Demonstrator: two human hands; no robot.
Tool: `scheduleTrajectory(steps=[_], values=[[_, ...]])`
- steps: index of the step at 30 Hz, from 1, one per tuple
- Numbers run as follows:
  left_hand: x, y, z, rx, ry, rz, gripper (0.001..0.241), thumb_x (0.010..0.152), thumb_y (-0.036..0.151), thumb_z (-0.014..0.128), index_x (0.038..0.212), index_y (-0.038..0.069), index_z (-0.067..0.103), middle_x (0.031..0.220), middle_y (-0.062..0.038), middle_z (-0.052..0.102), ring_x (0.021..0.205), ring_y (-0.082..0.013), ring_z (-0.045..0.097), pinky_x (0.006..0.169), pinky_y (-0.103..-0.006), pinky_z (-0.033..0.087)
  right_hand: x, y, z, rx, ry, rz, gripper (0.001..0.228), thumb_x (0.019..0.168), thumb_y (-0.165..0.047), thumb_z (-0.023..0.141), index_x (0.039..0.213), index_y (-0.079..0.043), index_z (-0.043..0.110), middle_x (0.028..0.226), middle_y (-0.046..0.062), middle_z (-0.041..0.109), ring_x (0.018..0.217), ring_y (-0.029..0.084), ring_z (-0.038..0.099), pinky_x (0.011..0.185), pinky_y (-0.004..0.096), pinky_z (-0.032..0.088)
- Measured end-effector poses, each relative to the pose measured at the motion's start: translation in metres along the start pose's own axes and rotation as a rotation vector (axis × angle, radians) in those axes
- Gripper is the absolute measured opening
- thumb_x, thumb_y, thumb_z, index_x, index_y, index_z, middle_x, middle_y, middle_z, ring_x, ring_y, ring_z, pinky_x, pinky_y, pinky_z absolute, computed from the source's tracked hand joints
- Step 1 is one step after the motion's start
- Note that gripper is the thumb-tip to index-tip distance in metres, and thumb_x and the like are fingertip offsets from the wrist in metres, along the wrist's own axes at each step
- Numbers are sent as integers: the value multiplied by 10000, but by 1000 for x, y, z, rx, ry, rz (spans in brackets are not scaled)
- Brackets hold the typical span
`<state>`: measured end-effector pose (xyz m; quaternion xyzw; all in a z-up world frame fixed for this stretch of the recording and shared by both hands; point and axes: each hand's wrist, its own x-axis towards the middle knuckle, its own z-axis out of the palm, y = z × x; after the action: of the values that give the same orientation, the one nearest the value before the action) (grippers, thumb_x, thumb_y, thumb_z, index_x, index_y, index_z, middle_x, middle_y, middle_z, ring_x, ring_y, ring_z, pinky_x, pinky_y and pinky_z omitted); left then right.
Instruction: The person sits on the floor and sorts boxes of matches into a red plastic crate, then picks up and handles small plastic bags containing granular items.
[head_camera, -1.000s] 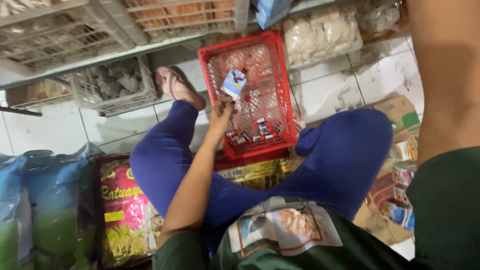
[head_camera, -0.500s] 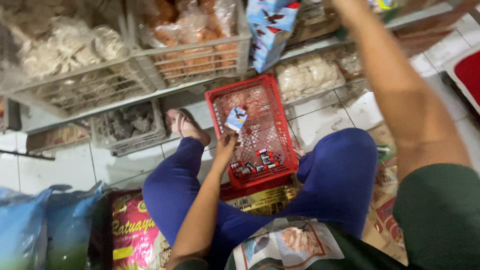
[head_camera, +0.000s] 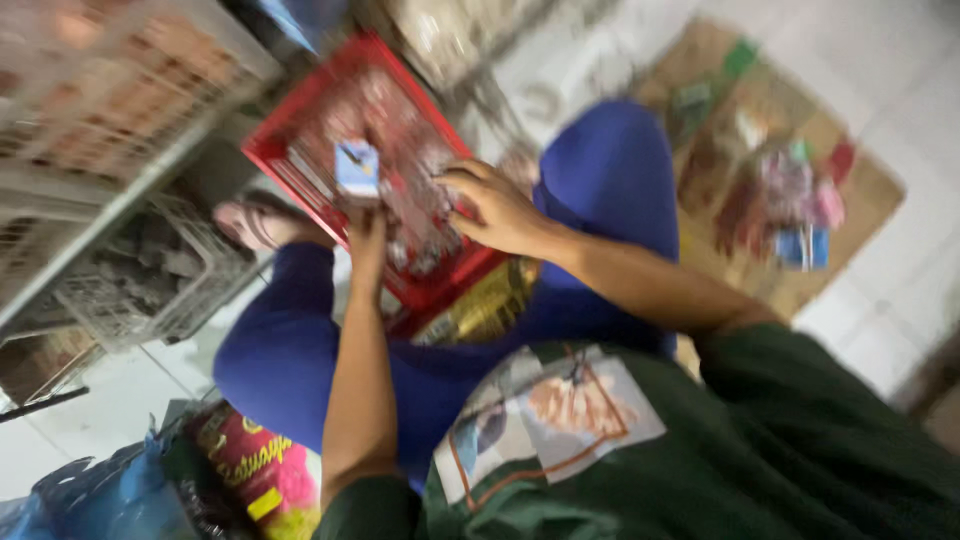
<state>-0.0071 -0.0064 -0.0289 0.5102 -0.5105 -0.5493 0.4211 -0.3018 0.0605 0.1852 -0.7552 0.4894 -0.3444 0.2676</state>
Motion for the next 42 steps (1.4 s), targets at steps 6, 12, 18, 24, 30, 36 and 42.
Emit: scheduleTrajectory(steps=[6,12,18,24,30,36,42], values=[[-9,52,25,-32,-64,-172,338,1064,274,613,1333,73,586,1214,-70,675,975,-206,726,796,-311,582,-2,-8,-10,21,-8,-76,543,856,-132,772,1361,-59,586,1395,178,536,1295,372,536,1057,467,464],[-17,89,43,-7,-128,-179,293,1057,220,580,1281,34,551,1223,-88,667,1007,-214,725,832,-323,599,3,-3,-12,-21,-16,-83,496,856,-156,789,1307,-62,606,1334,126,570,1231,332,577,1002,457,486],[-18,66,28,71,-84,-181,285,1072,206,596,1291,27,568,1221,-97,683,1012,-197,727,813,-318,598,9,-12,-2,-12,-115,-66,439,866,-176,775,1274,-100,633,1314,115,573,1198,312,588,974,445,501],[-35,-22,-25,160,86,80,288,1038,139,600,1302,27,576,1132,-99,684,999,-205,678,878,-332,565,11,-15,29,-219,-248,-113,481,861,-257,776,1276,-56,640,1308,170,585,1188,347,582,954,480,496],[-45,-32,-53,298,473,192,220,988,93,674,1199,31,665,1078,-125,746,999,-208,728,847,-327,599,19,-18,36,-581,-614,39,326,870,-95,638,1188,-65,702,1119,186,717,1026,365,700,827,540,548],[-37,14,-29,234,454,-9,260,953,129,647,1200,51,637,1037,-129,760,879,-224,748,750,-349,601,34,5,29,-503,-394,17,239,1020,-102,573,1224,-24,669,1132,211,704,998,385,695,817,529,540],[-17,-4,-17,593,506,229,338,965,202,651,1260,40,614,1085,-235,708,1018,-431,677,887,-490,543,21,31,42,-470,-461,-3,223,911,-199,638,1105,-91,649,1028,196,716,943,429,678,834,574,494]])
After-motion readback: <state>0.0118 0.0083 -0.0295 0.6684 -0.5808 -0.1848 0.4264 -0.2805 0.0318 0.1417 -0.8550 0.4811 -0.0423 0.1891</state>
